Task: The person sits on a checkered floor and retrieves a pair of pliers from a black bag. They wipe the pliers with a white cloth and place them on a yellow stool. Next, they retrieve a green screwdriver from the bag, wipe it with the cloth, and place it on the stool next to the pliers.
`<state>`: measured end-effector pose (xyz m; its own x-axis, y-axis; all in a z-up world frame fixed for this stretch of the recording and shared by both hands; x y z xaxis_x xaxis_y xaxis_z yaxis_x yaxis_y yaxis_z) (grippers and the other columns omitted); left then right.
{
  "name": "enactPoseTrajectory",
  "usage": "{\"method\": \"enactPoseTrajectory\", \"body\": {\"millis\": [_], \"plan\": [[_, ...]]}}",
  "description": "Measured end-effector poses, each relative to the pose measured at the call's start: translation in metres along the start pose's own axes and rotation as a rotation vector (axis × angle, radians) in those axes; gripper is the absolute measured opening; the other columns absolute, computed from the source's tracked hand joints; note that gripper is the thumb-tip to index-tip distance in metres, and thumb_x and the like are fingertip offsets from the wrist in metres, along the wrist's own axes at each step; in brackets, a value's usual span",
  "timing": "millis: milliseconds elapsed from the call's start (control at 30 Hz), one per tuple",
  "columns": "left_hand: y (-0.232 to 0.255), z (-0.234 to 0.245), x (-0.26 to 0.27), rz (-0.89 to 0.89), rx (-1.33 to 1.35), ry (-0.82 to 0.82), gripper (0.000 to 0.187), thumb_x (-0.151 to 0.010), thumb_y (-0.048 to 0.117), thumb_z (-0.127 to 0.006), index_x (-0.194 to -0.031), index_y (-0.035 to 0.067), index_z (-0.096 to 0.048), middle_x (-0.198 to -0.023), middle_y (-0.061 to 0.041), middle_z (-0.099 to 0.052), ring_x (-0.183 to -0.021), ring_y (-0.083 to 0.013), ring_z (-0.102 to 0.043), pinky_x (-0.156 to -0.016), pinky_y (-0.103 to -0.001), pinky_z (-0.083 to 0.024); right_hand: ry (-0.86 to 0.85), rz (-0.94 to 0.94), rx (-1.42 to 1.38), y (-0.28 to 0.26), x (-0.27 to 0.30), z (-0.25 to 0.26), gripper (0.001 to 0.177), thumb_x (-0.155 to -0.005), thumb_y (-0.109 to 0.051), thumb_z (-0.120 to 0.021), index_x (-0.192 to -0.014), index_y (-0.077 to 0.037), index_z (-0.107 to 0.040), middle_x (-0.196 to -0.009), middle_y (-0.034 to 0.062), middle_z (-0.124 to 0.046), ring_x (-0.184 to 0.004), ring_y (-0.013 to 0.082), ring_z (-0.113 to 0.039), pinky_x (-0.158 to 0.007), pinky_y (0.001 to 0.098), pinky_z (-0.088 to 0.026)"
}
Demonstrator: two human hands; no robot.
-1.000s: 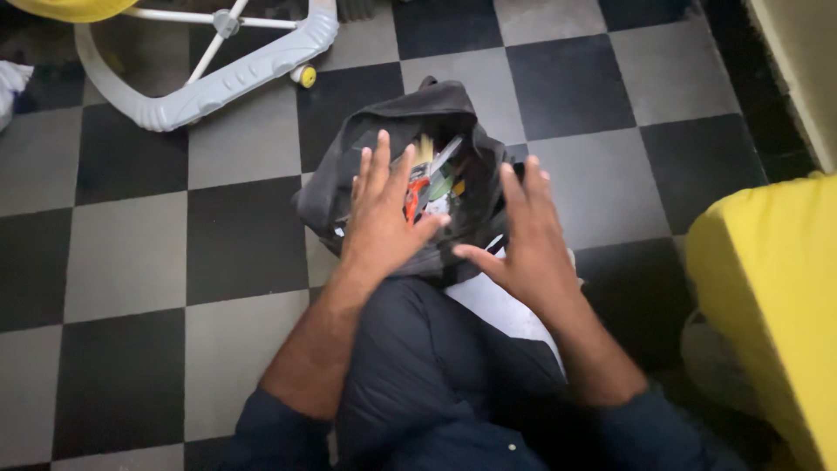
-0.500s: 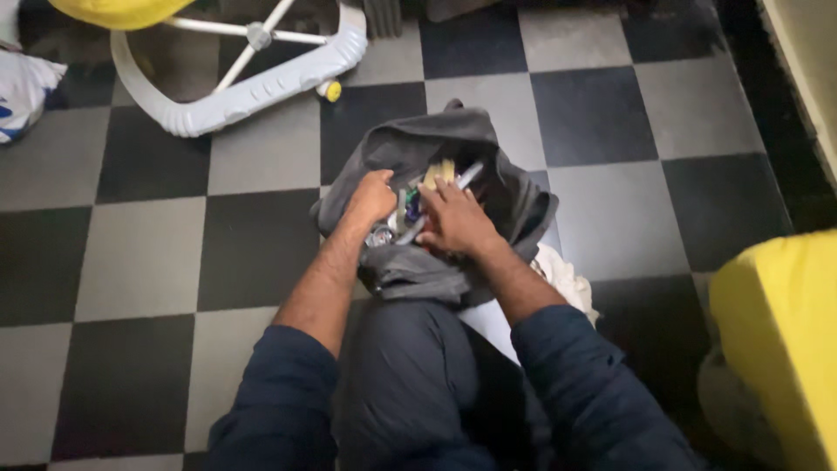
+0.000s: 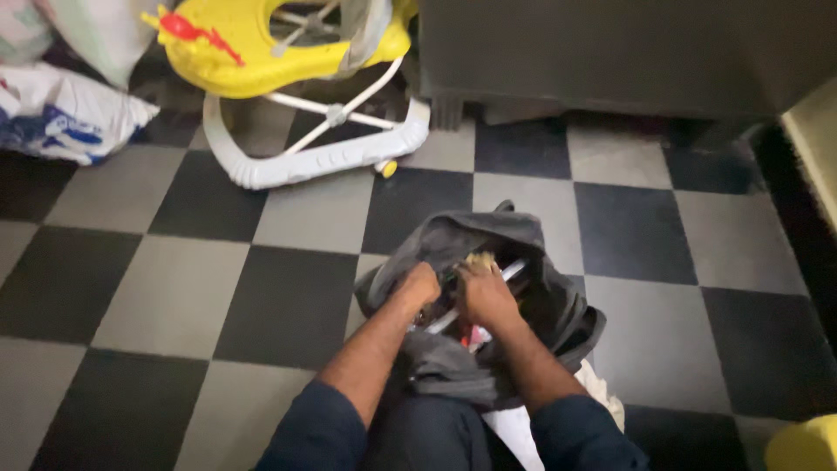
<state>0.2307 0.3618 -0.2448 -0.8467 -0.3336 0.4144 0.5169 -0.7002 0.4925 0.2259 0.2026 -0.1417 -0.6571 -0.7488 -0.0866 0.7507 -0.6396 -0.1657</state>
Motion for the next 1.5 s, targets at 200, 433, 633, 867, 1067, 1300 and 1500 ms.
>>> {"method": "enactPoseTrajectory", "body": {"millis": [200,433,633,867,1067,1300,1500], "plan": [[-0.010,-0.019,0.001,0.006,-0.109,-0.104,0.027,-0.086,0.015,-0.070,-0.109,0.003,-0.076,-0.120,-0.026,-0.068,-0.116,-0.0412,-0.066,-0.097,-0.049,-0.055,-0.152,-0.050,-0.174,-0.016,-0.011,-0.006,0.079,-0.075,-0.038,-0.083,-0.143,-0.013,-0.052,-0.151,0.0155,-0.050,-0.143,0.0365,-0.042,-0.117,0.0523,-0.029],[-0.003,0.001,-0.012,-0.060,-0.129,-0.081,0.024,-0.088,0.011,-0.066,-0.108,0.003,-0.077,-0.119,-0.026,-0.069,-0.114,-0.0408,-0.067,-0.095,-0.048,-0.057,-0.185,-0.108,-0.102,-0.020,-0.011,0.004,0.101,-0.068,-0.042,-0.088,-0.151,-0.010,-0.042,-0.156,0.0197,-0.041,-0.144,0.0366,-0.039,-0.118,0.0485,-0.029],[0.001,-0.013,-0.002,-0.141,-0.120,0.005,0.023,-0.094,0.009,-0.060,-0.108,0.004,-0.078,-0.120,-0.026,-0.070,-0.113,-0.0404,-0.069,-0.093,-0.048,-0.058,-0.083,-0.130,-0.191,-0.015,0.000,0.006,0.102,-0.065,-0.042,-0.091,-0.148,-0.003,-0.044,-0.154,0.0217,-0.043,-0.144,0.0373,-0.038,-0.119,0.0509,-0.028],[-0.004,-0.014,0.011,-0.116,-0.137,-0.029,0.026,-0.093,0.014,-0.060,-0.110,0.003,-0.076,-0.117,-0.026,-0.070,-0.113,-0.0401,-0.069,-0.096,-0.048,-0.057,0.066,-0.119,-0.365,-0.005,0.020,0.010,0.105,-0.062,-0.031,-0.093,-0.147,0.005,-0.043,-0.152,0.0305,-0.043,-0.143,0.0453,-0.039,-0.118,0.0488,-0.032],[0.001,-0.017,0.012,-0.231,-0.173,0.000,0.043,-0.089,0.021,-0.069,-0.119,-0.008,-0.062,-0.117,-0.032,-0.066,-0.113,-0.0458,-0.065,-0.097,-0.050,-0.053,0.123,-0.109,-0.446,0.006,0.034,-0.006,0.117,-0.059,-0.033,-0.096,-0.150,0.008,-0.034,-0.151,0.0331,-0.042,-0.145,0.0473,-0.037,-0.119,0.0500,-0.030],[-0.003,0.015,0.104,-0.161,0.130,0.154,0.040,-0.088,0.009,-0.063,-0.122,-0.008,-0.048,-0.105,-0.035,-0.066,-0.103,-0.0514,-0.064,-0.089,-0.057,-0.051,0.219,-0.033,-0.562,0.007,0.037,-0.007,0.111,-0.065,-0.017,-0.084,-0.156,0.006,-0.025,-0.155,0.0347,-0.039,-0.147,0.0456,-0.034,-0.120,0.0481,-0.031],[0.030,0.070,0.197,-0.356,0.306,0.246,0.015,-0.097,0.014,-0.057,-0.106,0.002,-0.054,-0.083,-0.026,-0.069,-0.086,-0.0467,-0.068,-0.077,-0.055,-0.052,0.253,-0.120,-1.621,0.006,0.049,0.004,0.086,-0.088,0.001,-0.055,-0.164,-0.008,-0.016,-0.155,0.0136,-0.043,-0.142,0.0230,-0.048,-0.112,0.0411,-0.048]]}}
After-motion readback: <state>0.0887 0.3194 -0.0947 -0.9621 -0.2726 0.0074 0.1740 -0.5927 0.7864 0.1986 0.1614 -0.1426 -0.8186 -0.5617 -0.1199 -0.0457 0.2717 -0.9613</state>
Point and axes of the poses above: each hand's wrist, its own x-axis away from the middle knuckle, its own z-axis out of the back of the hand, y = z × x, the point moved 6 cm from there along -x, towards the middle knuckle
